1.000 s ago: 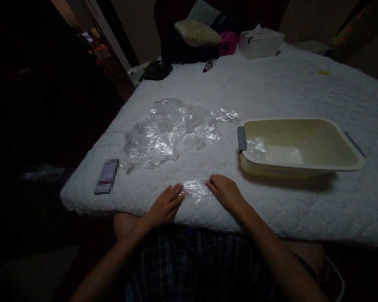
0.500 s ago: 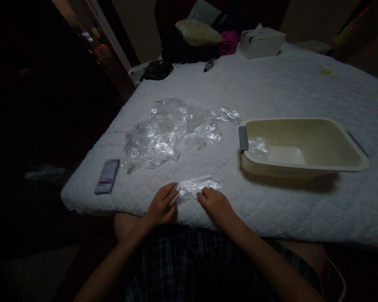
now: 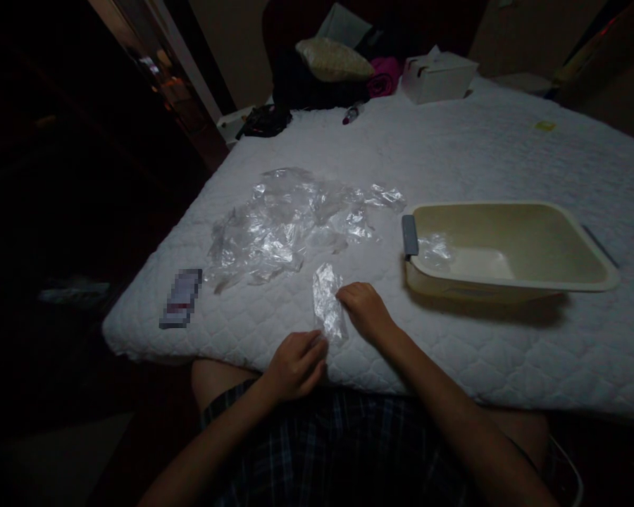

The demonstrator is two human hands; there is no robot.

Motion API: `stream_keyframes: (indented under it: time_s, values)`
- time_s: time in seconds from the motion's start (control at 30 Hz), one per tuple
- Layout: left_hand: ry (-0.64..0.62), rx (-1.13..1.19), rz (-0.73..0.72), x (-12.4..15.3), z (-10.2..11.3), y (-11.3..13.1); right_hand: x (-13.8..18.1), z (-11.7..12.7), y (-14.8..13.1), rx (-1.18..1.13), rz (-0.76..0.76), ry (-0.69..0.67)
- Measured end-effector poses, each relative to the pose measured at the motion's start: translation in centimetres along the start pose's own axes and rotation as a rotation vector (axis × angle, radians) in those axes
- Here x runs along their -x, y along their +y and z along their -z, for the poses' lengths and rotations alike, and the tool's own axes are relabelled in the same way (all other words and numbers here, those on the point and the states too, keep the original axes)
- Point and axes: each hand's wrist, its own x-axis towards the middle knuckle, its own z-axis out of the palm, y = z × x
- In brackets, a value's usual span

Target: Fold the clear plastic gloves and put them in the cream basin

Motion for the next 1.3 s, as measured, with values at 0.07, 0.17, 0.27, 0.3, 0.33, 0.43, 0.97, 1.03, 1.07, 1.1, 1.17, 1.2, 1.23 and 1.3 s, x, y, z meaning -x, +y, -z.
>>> stream_keyframes:
  time_s: [0.07,0.17,0.27,0.3,0.33,0.43,0.97,1.03,1.07,1.1,1.17,1.2,1.23,1.3]
  values:
    - [-0.008,0.043,-0.042,-0.3,-0.2,0.4,-0.5,-0.4,0.4,-0.067,0.003,0.010]
    - [0.028,0.063,-0.140,-0.4,-0.3,0.4,-0.4,-1.2,0.8,-0.178,0.029,0.044]
    - [0.116,0.005,-0.169,0.0,-0.1,-0.3,0.3,-1.6,1.3,-0.289,0.001,0.129]
    - [0.132,-0.032,-0.149,0.1,0.0,-0.8,0.6,-1.6,1.5,-0.317,-0.019,0.160]
    - [0.140,-0.072,-0.119,0.2,0.2,-1.3,0.9,-1.5,1.7,-0.335,-0.035,0.184]
    - [0.146,-0.184,-0.040,0.1,0.3,-3.1,1.7,-1.2,2.3,-0.326,-0.005,0.196]
    - [0.173,-0.086,0.085,-1.7,-2.1,-5.1,2.4,-1.3,2.1,-0.026,0.301,0.092]
    - [0.182,-0.066,0.103,-1.6,-2.2,-5.2,2.3,-1.3,2.0,-0.033,0.294,0.098]
    - [0.186,-0.052,0.113,-1.6,-2.3,-5.2,2.2,-1.4,2.0,-0.047,0.285,0.101]
    - [0.191,-0.034,0.126,-1.7,-2.3,-5.2,2.2,-1.4,2.0,-0.068,0.269,0.101]
    - [0.202,0.015,0.165,-1.8,-2.3,-5.0,2.1,-1.5,2.0,-0.118,0.212,0.081]
    - [0.211,0.045,0.190,-1.9,-2.3,-4.9,2.1,-1.5,2.0,-0.141,0.171,0.060]
    - [0.222,0.078,0.222,-2.0,-2.3,-4.8,2.0,-1.5,1.9,-0.162,0.123,0.037]
    - [0.245,0.147,0.305,-2.3,-2.3,-4.6,1.9,-1.5,1.8,-0.203,0.011,-0.001]
